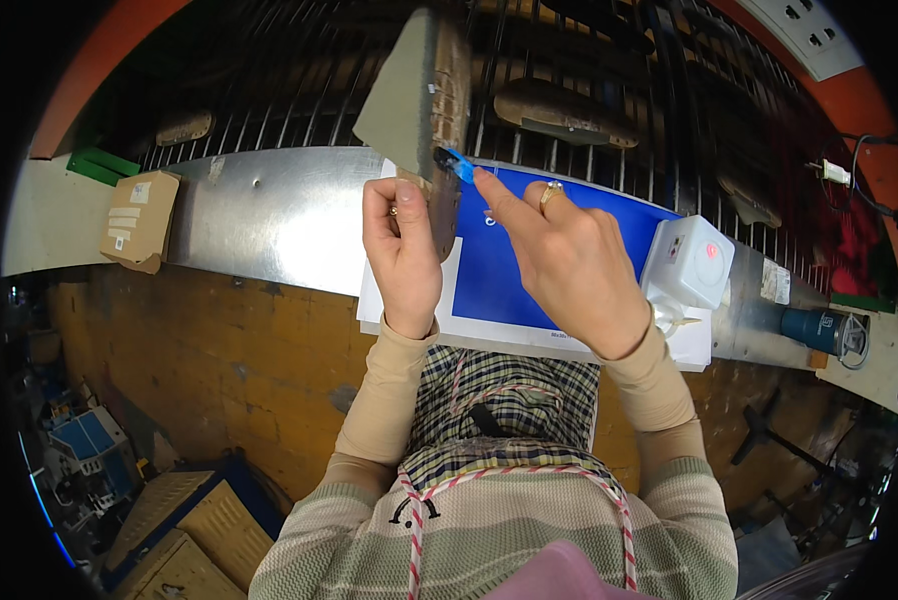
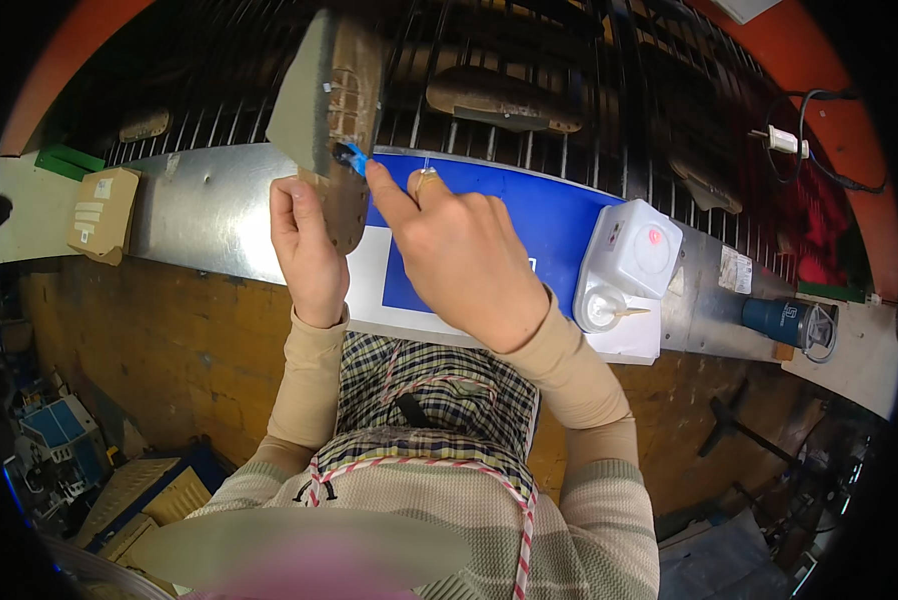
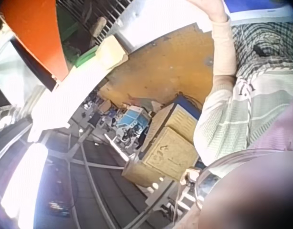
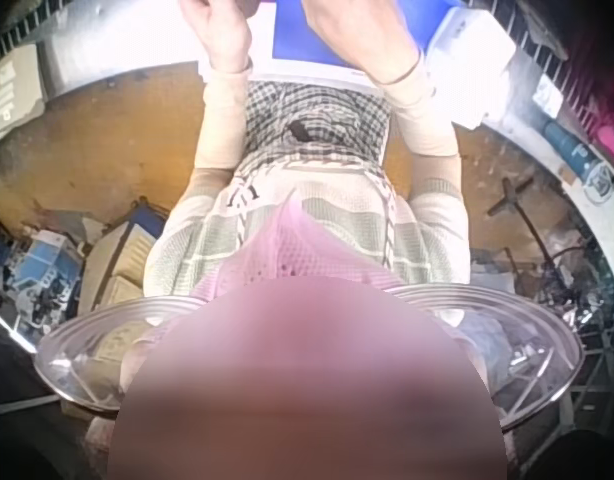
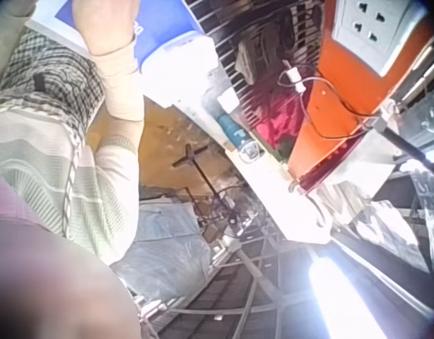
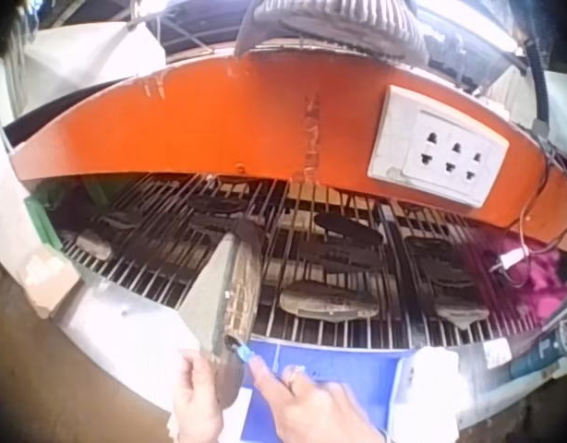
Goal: The person picks up a shoe sole from a rack, inspects it, and applies glue to the sole using a brush. They repeat this process with another sole, applying glue to the edges and surface.
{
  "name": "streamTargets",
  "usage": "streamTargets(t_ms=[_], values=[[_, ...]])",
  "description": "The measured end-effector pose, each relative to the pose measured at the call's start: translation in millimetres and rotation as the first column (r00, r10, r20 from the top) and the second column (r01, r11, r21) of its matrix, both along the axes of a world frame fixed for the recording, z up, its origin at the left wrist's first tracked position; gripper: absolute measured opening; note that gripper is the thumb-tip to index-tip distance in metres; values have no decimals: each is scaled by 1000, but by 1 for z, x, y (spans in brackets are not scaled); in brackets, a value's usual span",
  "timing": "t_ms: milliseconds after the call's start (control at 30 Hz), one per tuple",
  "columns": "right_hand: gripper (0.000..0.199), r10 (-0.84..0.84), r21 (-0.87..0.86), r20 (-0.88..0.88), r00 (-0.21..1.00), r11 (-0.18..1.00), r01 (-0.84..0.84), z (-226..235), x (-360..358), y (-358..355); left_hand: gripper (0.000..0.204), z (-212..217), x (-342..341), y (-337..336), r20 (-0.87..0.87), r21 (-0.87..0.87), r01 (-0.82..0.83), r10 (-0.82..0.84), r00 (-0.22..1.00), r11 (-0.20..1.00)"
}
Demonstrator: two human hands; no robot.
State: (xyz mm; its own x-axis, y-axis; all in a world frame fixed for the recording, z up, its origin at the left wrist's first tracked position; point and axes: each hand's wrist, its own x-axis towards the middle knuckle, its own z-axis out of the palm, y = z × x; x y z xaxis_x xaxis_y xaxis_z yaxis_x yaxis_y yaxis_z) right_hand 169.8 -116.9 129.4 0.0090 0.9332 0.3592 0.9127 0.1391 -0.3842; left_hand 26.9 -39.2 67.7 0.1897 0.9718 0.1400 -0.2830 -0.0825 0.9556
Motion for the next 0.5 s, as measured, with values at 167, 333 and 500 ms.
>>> streamTargets(t_ms=[167, 333, 500], values=[[46, 27, -80, 110, 994, 997, -18, 14, -6, -13, 23, 1, 5, -1, 89, -106, 25, -16, 996, 994], [42, 29, -185, 14, 999, 982, -26, -7, -19, -27, 27, 8, 3, 6, 279, -219, 106, -42, 959, 970], [26, -31, 14, -659, 752, 998, 54, -37, -9, -11, 48, 18, 0, 9, 373, -290, 195, -76, 925, 937]])
